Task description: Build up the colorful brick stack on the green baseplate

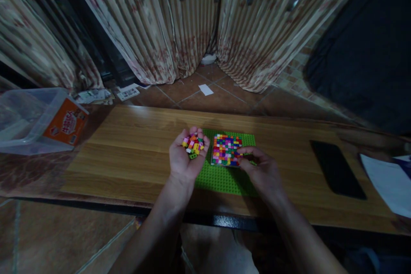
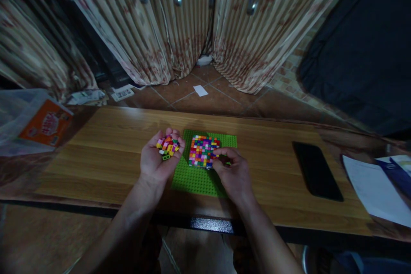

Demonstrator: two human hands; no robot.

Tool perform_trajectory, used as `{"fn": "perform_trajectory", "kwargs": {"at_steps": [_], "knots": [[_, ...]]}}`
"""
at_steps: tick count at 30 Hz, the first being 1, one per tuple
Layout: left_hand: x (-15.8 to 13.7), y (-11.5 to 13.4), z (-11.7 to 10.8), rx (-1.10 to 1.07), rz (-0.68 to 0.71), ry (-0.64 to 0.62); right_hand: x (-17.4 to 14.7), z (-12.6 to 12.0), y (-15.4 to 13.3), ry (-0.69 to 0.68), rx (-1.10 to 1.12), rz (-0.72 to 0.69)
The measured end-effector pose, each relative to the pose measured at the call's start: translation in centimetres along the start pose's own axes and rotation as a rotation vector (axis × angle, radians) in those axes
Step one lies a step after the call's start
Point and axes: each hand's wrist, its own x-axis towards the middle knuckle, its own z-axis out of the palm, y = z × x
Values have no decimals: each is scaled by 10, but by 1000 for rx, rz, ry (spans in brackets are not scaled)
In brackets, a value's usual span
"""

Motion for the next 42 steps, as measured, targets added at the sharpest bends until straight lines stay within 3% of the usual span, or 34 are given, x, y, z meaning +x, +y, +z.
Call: {"fn": "perform_trajectory", "kwargs": {"at_steps": [7, 14, 20, 34, 42], "knots": [[0, -3, -1, -7, -17, -3, -2, 1, -1, 6, -99, -95], [-5, -9, 4, 5, -59, -30, -14, 9, -14, 156, -180, -394], [-8, -9, 6, 23, -115, -88, -25, 25, -33, 5, -185, -543], [-9, -8, 5, 12, -150, -105, -22, 32, -30, 30, -177, -519], [-12, -13, 7, 26, -188, -84, -19, 31, -29, 85, -175, -603]]}}
